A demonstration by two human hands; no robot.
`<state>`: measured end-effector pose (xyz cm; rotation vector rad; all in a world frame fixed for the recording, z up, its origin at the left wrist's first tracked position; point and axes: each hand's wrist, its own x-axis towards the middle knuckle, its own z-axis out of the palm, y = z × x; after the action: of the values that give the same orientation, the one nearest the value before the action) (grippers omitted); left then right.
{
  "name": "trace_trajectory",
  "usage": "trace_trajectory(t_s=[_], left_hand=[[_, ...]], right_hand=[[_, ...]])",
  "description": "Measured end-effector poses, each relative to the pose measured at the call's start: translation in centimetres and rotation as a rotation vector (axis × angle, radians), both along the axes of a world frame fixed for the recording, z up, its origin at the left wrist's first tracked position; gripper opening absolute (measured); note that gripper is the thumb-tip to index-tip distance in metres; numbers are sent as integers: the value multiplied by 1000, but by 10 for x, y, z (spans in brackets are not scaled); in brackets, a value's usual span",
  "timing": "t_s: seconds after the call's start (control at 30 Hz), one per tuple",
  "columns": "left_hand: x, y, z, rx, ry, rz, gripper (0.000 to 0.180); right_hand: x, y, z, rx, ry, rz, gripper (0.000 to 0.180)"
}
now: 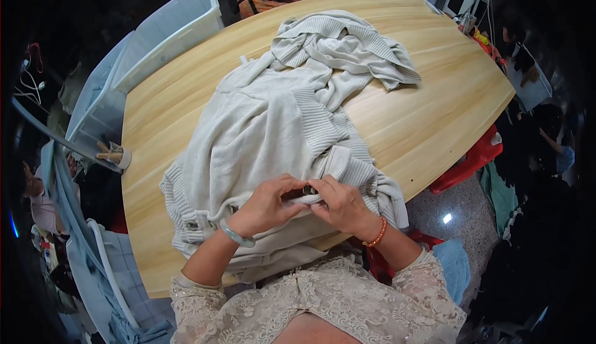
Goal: Inspecting a cardigan for quality control, checking buttons, and removing loose threads.
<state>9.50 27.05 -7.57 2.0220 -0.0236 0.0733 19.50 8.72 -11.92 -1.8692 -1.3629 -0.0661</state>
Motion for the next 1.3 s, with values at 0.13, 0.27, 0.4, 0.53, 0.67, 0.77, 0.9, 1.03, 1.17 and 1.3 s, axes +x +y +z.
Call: trace_trajectory(t_s=[0.13,0.27,0.4,0.53,0.67,0.77,0.9,1.03,1.17,1.3], left_hand=[[-3,0,-16,1,-48,97,19],[-2,1,-21,42,8,93,24],[1,5,-22,58,-4,81,26],[3,9,-29,-23,-62,89,19],[5,10,-23,113,-92,23,18],[1,8,-18,46,-10,31,15],[-6,10,-9,-24,208,110,8],[-10,15,-18,278,77,192,22],[-3,7,-4,560,43,245,21],[15,-13,2,760,-398,151,21]], right_hand=[[8,-1,4,-75,161,102,39],[12,-1,-1,-86,123,111,38],[13,2,-5,-102,46,86,35],[17,3,-5,-25,86,115,28],[20,0,-5,27,178,215,24],[20,-3,-6,48,246,265,24],[19,-13,6,-87,271,246,15],[17,-19,6,-228,109,78,17],[19,-24,15,-279,31,-26,18],[31,-28,18,-278,-70,-87,14]])
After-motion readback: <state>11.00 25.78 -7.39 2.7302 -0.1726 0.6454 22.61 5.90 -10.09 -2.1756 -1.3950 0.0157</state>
